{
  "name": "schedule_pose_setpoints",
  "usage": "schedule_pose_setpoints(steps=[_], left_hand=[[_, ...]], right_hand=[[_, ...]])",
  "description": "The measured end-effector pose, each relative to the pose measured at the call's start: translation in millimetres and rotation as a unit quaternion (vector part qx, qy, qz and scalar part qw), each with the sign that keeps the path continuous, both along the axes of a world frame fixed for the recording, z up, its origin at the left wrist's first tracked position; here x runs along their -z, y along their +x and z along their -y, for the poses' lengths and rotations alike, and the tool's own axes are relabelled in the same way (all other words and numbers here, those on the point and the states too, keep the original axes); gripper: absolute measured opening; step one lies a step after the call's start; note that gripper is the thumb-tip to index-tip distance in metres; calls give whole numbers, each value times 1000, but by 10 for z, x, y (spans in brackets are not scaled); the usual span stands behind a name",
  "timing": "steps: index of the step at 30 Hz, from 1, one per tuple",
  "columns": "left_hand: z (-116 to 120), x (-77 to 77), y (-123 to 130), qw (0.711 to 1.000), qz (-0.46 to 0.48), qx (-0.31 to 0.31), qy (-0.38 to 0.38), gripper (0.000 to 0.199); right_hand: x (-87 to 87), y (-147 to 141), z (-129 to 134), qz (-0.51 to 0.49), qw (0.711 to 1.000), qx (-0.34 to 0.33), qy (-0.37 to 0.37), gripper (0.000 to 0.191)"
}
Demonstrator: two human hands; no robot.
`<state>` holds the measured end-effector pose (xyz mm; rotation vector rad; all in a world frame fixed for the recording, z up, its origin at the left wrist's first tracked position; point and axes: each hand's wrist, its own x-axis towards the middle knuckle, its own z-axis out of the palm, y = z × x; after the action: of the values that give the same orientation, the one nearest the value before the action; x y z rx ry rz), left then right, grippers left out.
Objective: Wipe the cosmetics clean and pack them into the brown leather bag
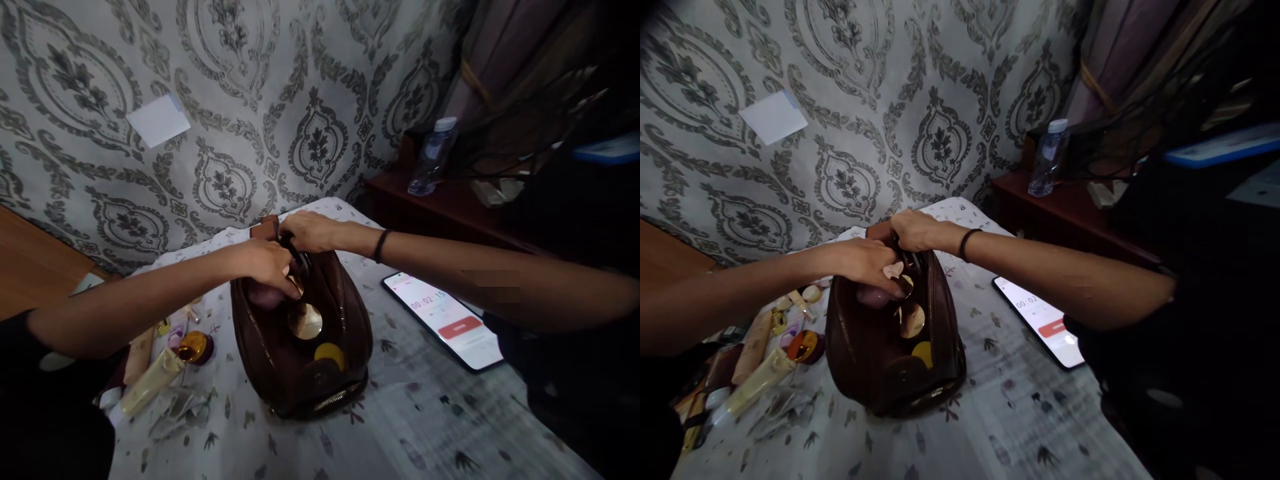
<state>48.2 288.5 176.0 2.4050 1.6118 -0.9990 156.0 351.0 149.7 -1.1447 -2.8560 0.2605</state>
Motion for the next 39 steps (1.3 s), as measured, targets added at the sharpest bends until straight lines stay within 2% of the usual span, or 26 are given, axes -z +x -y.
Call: schedule_pose_setpoints(steps=[3,7,13,17,22,24,28,30,33,35,39], left_hand=[[55,-62,-5,998,-44,-24,-28,52],[115,28,0,997,-42,-61,-16,61],[-18,15,-98,999,-20,-38,1,80],[-74,14,-102,999,-44,-23,22,73],[-98,75,-77,999,-47,-14,13,64],[-125,117,-88,998,-49,-23,36,68],[-181,237,-129,992,-43,-54,105,87],[-198,298,-148,992,-22,-48,116,76],[-219,373,-175,991,8,-39,126,50],[-237,403,-194,990,18,-43,130,46],[-284,368,-232,993,22,-35,114,73]], right_hand=[[7,3,-5,0,1000,-4,2,40],[34,8,-31,-5,1000,2,3,44],[36,19,-31,-9,1000,1,3,35],[30,24,-29,-8,1000,-1,-2,34],[16,33,-16,-12,1000,-11,-9,31],[0,40,5,-11,1000,-2,-13,32],[-24,44,37,-12,1000,6,-14,35],[-26,38,44,-10,1000,3,-13,36],[-21,28,44,-8,1000,6,-6,35],[-12,26,33,-7,1000,5,-3,34],[33,23,-27,-7,1000,-7,-6,36]])
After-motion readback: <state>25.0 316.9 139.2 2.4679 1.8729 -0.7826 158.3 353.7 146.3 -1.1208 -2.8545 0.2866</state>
